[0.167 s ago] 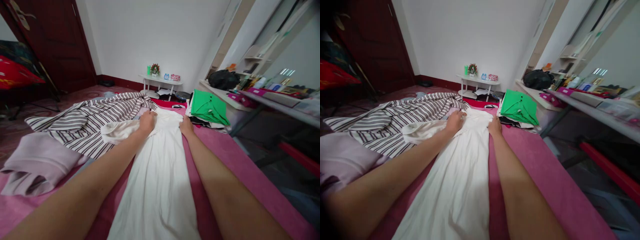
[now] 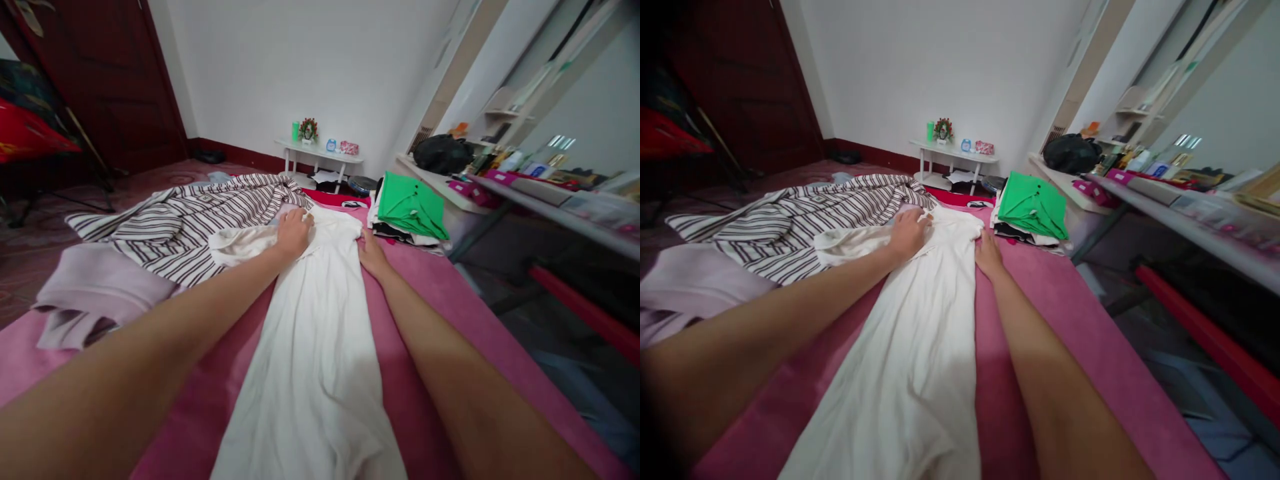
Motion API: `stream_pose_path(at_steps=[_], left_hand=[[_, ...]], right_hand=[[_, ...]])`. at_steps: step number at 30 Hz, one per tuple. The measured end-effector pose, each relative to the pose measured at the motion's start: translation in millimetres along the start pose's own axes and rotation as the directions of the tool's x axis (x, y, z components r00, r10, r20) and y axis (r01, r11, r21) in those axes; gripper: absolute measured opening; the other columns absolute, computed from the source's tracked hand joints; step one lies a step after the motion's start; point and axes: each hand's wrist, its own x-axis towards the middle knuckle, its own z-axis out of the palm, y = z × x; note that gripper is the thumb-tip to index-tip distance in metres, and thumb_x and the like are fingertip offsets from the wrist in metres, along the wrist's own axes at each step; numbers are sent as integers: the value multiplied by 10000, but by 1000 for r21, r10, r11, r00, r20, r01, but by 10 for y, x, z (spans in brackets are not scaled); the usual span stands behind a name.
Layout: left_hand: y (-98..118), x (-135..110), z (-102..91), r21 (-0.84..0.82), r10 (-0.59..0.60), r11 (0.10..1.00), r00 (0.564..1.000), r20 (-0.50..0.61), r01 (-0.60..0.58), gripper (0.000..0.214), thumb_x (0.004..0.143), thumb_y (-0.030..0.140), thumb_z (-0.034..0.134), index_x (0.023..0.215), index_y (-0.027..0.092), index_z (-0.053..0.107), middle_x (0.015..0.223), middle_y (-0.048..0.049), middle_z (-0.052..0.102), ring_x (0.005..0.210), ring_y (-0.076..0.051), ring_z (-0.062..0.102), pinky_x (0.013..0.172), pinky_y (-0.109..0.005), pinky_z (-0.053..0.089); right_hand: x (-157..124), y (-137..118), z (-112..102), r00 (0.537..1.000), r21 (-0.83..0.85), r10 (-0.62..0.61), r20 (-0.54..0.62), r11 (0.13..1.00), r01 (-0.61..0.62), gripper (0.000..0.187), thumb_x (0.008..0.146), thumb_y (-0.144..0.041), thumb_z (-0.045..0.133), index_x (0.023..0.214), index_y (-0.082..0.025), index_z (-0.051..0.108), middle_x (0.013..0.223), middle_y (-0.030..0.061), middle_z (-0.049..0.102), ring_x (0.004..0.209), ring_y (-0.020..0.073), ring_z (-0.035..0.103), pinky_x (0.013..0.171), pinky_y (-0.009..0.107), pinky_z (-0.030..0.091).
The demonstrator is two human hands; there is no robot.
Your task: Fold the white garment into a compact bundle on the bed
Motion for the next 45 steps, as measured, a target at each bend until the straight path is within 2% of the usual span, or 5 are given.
stream_pose_path(at_steps=[16, 24, 29, 33, 45], left_hand=[[793, -1654, -1451, -785, 726, 523, 656, 206, -333, 462, 641, -60, 467, 968, 194, 673, 973, -66, 667, 935, -182, 614, 883, -282, 470], [863, -1965, -2088, -919, 825, 363, 512, 240, -153, 497, 642, -82, 481, 967, 229, 691, 969, -25, 710, 911, -154, 650, 879, -231, 490], [507, -1721, -2045, -757, 596, 638, 711, 373, -138, 388, 747, 1, 474, 995, 209, 687, 899, -8, 717, 788, -130, 659, 727, -199, 496], [-278, -1237, -1846, -286, 139, 953, 981, 133, -97, 338, 792, 129, 482, 1075, 198, 653, 1062, -64, 674, 975, -205, 615, 884, -308, 464], [-1152, -929, -1556, 1, 117, 993, 959, 256, -121, 371, 769, 388, 599, 1102, 229, 638, 1122, -67, 635, 1015, -235, 591, 885, -317, 443]], right_hand=[[-2194, -595, -1105, 950, 429, -256, 177, 889, 160, 216, 809, -276, 538, 971, -248, 679, 1064, 70, 641, 1056, 213, 567, 948, 341, 421], [-2520, -1170, -1504, 620, 468, -314, 719, 879, -97, 184, 812, -311, 585, 845, -197, 726, 659, -10, 645, 582, 113, 561, 518, 194, 390], [-1466, -1103, -985, 938, 565, -220, 268, 825, 32, 231, 779, -297, 572, 921, -156, 689, 855, 57, 706, 765, 169, 637, 696, 265, 486], [-701, -975, -438, 989, 371, -150, -16, 917, 145, 364, 805, -254, 516, 1134, -139, 617, 1166, 118, 650, 1052, 218, 602, 928, 352, 453], [-503, -629, 131, 972, 21, -224, 75, 975, 223, 483, 912, -412, 410, 1288, -129, 524, 1363, 111, 521, 1263, 230, 458, 1065, 372, 322]])
